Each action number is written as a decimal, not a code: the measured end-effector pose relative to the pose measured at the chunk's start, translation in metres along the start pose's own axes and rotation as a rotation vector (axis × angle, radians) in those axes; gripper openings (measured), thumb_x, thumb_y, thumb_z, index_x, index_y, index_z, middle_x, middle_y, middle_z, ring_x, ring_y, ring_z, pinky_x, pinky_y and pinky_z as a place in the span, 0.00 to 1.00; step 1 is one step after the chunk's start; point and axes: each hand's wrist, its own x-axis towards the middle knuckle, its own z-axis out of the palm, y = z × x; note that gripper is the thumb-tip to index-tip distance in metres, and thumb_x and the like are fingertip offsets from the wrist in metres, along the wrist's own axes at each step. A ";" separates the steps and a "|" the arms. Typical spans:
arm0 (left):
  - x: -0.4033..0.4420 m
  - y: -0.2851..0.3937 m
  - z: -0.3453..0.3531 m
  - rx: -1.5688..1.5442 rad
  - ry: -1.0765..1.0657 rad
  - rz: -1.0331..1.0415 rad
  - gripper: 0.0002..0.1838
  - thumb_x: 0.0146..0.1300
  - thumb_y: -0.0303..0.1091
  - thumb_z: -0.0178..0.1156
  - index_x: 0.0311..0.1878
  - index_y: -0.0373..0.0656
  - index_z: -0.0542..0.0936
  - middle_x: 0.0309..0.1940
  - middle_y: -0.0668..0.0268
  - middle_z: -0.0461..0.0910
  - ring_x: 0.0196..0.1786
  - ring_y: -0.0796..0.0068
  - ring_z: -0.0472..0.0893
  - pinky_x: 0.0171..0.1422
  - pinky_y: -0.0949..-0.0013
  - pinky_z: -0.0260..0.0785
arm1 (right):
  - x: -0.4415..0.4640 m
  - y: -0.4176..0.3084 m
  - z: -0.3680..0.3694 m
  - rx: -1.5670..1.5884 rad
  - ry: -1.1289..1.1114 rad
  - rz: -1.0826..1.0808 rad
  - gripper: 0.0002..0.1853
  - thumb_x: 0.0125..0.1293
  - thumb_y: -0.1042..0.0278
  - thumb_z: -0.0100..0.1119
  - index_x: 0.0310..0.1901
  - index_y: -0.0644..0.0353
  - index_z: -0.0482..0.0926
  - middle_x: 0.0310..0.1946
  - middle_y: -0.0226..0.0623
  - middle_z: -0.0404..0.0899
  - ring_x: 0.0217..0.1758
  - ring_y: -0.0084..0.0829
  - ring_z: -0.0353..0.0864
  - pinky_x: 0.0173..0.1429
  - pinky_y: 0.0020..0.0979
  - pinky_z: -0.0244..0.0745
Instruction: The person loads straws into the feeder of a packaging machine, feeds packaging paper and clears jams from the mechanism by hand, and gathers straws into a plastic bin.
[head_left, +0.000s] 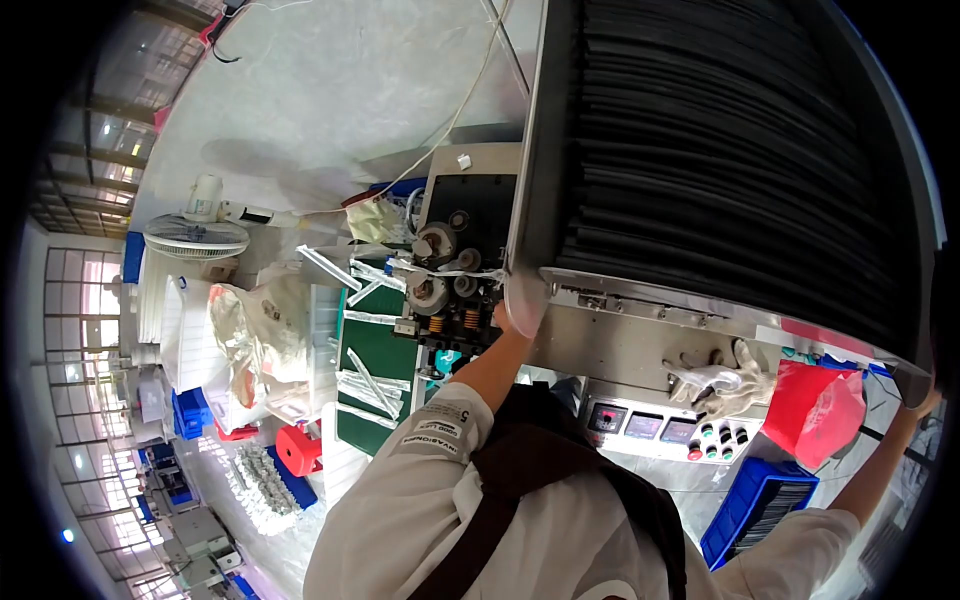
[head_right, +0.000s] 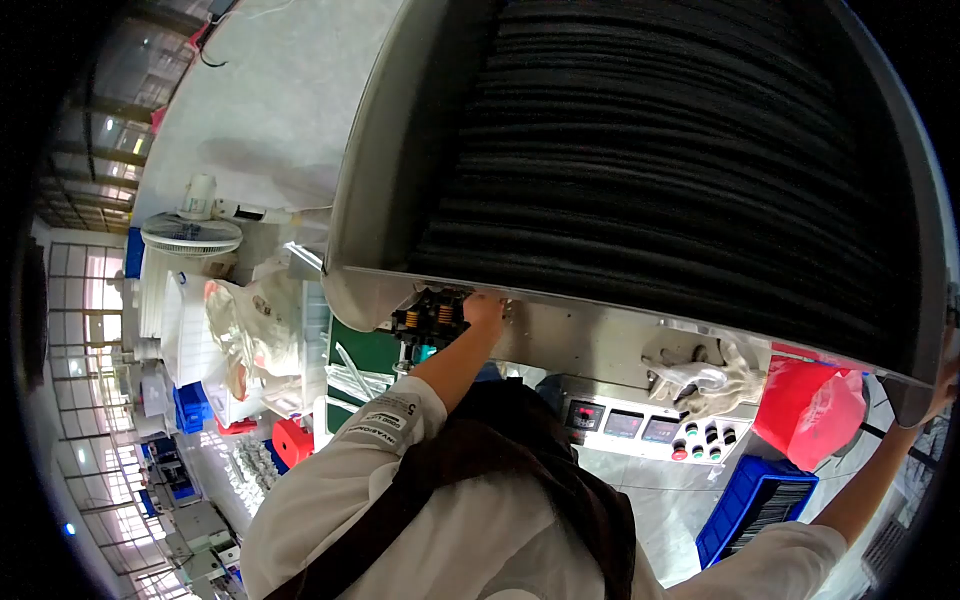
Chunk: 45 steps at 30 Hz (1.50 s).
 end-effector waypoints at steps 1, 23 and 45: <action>-0.005 0.006 -0.003 0.037 0.008 0.019 0.06 0.56 0.25 0.51 0.26 0.38 0.74 0.24 0.62 0.74 0.24 0.74 0.72 0.24 0.69 0.62 | -0.002 -0.007 -0.016 0.001 -0.004 0.001 0.21 0.63 0.53 0.26 0.58 0.35 0.58 0.62 0.58 0.37 0.60 0.73 0.28 0.54 0.63 0.58; -0.059 -0.015 -0.091 0.186 -0.906 -0.023 0.11 0.57 0.36 0.54 0.41 0.43 0.74 0.33 0.67 0.78 0.36 0.78 0.76 0.36 0.76 0.67 | -0.366 -0.160 -0.141 1.278 -0.843 0.347 0.14 0.49 0.65 0.58 0.39 0.54 0.74 0.27 0.42 0.76 0.32 0.41 0.76 0.36 0.37 0.69; -0.091 -0.005 -0.139 0.641 -0.950 0.600 0.11 0.54 0.37 0.56 0.38 0.40 0.76 0.30 0.62 0.78 0.35 0.72 0.77 0.41 0.72 0.68 | -0.449 -0.180 -0.065 1.333 -1.069 -0.096 0.25 0.31 0.80 0.59 0.39 0.53 0.73 0.27 0.39 0.76 0.30 0.40 0.76 0.33 0.38 0.70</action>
